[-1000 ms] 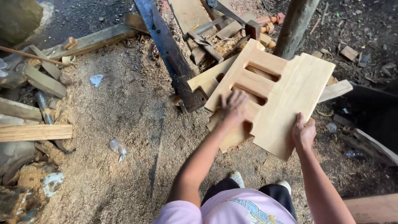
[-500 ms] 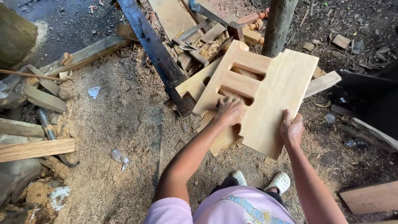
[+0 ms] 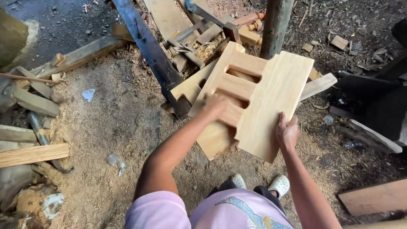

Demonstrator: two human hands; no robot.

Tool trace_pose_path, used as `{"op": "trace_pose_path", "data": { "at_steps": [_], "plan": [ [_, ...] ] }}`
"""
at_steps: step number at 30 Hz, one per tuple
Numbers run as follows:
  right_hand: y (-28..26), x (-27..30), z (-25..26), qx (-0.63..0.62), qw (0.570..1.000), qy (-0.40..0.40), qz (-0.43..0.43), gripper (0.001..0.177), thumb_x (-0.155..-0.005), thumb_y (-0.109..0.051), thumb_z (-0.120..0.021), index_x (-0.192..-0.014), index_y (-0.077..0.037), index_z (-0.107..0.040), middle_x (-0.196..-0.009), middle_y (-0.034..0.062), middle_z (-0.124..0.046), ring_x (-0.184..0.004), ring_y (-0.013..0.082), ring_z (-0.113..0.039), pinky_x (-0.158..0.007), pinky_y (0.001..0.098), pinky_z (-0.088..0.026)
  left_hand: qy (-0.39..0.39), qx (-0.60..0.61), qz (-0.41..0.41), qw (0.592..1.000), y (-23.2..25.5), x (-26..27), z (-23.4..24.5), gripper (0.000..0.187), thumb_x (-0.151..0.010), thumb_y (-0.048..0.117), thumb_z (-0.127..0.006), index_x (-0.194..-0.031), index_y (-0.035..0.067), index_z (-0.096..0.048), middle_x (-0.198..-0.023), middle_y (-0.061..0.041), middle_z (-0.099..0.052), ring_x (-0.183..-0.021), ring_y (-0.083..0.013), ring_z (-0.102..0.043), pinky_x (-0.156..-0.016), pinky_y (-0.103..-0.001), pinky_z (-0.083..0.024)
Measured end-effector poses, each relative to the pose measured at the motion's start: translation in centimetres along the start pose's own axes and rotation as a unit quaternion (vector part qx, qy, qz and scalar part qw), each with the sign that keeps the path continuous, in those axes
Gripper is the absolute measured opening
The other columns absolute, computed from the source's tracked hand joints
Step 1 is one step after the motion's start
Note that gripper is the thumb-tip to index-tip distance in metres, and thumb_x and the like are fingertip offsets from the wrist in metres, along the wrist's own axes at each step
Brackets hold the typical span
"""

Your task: The person sands a light-colored wooden board with three rectangular cutouts using a sanding block. They work on the flat surfaces and the edges of the cutouts, flipping the board over to sand the other side as well.

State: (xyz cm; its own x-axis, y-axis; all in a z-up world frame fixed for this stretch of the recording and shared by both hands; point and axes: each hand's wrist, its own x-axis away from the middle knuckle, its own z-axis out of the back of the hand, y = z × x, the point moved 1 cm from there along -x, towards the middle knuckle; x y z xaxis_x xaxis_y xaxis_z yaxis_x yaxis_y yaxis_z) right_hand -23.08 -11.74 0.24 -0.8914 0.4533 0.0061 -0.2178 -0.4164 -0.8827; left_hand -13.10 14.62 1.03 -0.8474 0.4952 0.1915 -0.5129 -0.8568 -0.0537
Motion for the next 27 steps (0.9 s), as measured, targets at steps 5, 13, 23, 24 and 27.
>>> {"op": "trace_pose_path", "data": {
  "at_steps": [5, 13, 23, 24, 27],
  "plan": [
    [-3.8, 0.4, 1.0, 0.016, 0.975, -0.082, -0.204, 0.053, -0.107, -0.05, -0.045, -0.121, 0.0, -0.056, -0.111, 0.0267, -0.071, -0.099, 0.0385, -0.071, -0.084, 0.0563, -0.057, -0.068, 0.024, 0.03, 0.997, 4.9, 1.3, 3.9, 0.031, -0.1, 0.008, -0.049, -0.129, 0.002, -0.06, -0.137, -0.019, -0.059, -0.137, -0.0409, -0.048, -0.116, -0.078, -0.021],
    [-2.7, 0.5, 0.8, 0.01, 0.988, -0.054, -0.141, 0.054, -0.106, -0.051, -0.047, -0.126, -0.001, -0.055, -0.114, 0.0283, -0.069, -0.102, 0.0377, -0.069, -0.089, 0.0542, -0.054, -0.001, 0.012, 0.053, 0.999, 2.6, 2.1, 3.6, 0.04, -0.09, 0.002, -0.059, -0.13, 0.0, -0.057, -0.14, -0.022, -0.055, -0.136, -0.0465, -0.044, -0.111, -0.076, -0.023],
    [-4.7, 0.8, 1.6, 0.025, 0.982, -0.059, -0.176, 0.054, -0.104, -0.049, -0.049, -0.13, -0.002, -0.054, -0.116, 0.0287, -0.068, -0.104, 0.0408, -0.068, -0.09, 0.0539, -0.052, 0.022, 0.083, 0.089, 0.992, 5.0, 2.1, 1.9, 0.037, -0.097, 0.007, -0.057, -0.134, 0.006, -0.06, -0.146, -0.02, -0.053, -0.144, -0.044, -0.04, -0.115, -0.074, -0.022],
    [-4.3, 0.8, 1.3, 0.024, 0.982, -0.057, -0.176, 0.054, -0.104, -0.049, -0.049, -0.13, -0.002, -0.054, -0.116, 0.0287, -0.068, -0.104, 0.0408, -0.068, -0.09, 0.0539, -0.052, 0.023, 0.081, 0.088, 0.993, 4.8, 2.0, 1.4, 0.037, -0.097, 0.007, -0.057, -0.134, 0.006, -0.06, -0.146, -0.02, -0.053, -0.144, -0.044, -0.04, -0.115, -0.074, -0.022],
    [-3.1, 0.5, 0.9, 0.002, 0.993, -0.031, -0.114, 0.054, -0.104, -0.048, -0.052, -0.127, 0.0, -0.058, -0.116, 0.0288, -0.069, -0.105, 0.0397, -0.068, -0.093, 0.0519, -0.051, 0.051, 0.072, 0.048, 0.995, 2.7, 1.9, -0.2, 0.056, -0.085, -0.001, -0.058, -0.141, 0.002, -0.054, -0.152, -0.022, -0.044, -0.138, -0.0455, -0.037, -0.107, -0.074, -0.02]
  ]
}}
